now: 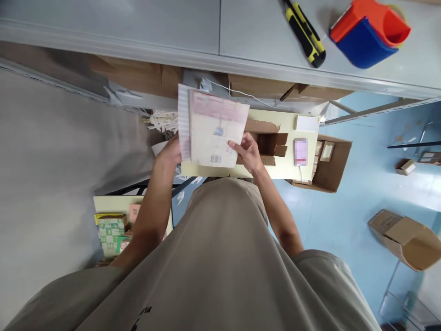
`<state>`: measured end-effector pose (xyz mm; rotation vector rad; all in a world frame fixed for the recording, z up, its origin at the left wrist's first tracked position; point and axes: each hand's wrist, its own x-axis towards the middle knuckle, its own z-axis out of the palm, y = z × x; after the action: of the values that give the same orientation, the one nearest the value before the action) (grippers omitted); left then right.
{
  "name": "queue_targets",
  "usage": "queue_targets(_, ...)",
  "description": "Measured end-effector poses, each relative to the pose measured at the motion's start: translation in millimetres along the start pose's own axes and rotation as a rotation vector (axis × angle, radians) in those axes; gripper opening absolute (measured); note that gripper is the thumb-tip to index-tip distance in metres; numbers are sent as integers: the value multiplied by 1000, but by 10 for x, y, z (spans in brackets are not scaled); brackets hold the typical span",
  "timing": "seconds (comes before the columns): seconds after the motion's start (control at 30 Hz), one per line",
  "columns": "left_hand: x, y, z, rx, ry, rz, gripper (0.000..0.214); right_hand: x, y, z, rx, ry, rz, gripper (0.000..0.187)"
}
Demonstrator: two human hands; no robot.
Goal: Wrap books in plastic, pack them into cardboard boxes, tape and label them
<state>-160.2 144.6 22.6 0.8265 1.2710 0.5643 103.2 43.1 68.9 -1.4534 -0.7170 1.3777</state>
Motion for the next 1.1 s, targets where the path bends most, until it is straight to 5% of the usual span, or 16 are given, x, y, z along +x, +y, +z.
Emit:
queue_targets(0.27, -243, 473, 1083, 307, -178, 309, 44, 57, 125, -945, -136, 59, -76, 76)
queue_targets(0.4, -110, 504, 1271, 501, -97, 411, 25, 87, -539, -1484, -717, 140, -324, 80)
queue_targets(0.5, 111, 477, 1342, 544, -61, 431, 14, 101, -1130, -1739, -994, 53, -526, 65)
queue_targets(0.57, 251, 484, 1386, 539, -60, 417, 15, 151, -1339, -1811, -939, -128, -582, 50)
queue_targets(0.67, 350, 529, 1442, 561, -90, 370, 16, 282, -1309, -1819, -929, -292, -484, 42)
queue_targets(0.93, 285, 518, 1581, 663, -119, 308, 18, 500, -815, -1707, -1038, -294, -299, 55)
queue_targets(1.1, 392, 445, 1747, 851, -262, 333, 21, 587, -536, -1759, -1040, -293, -214, 53)
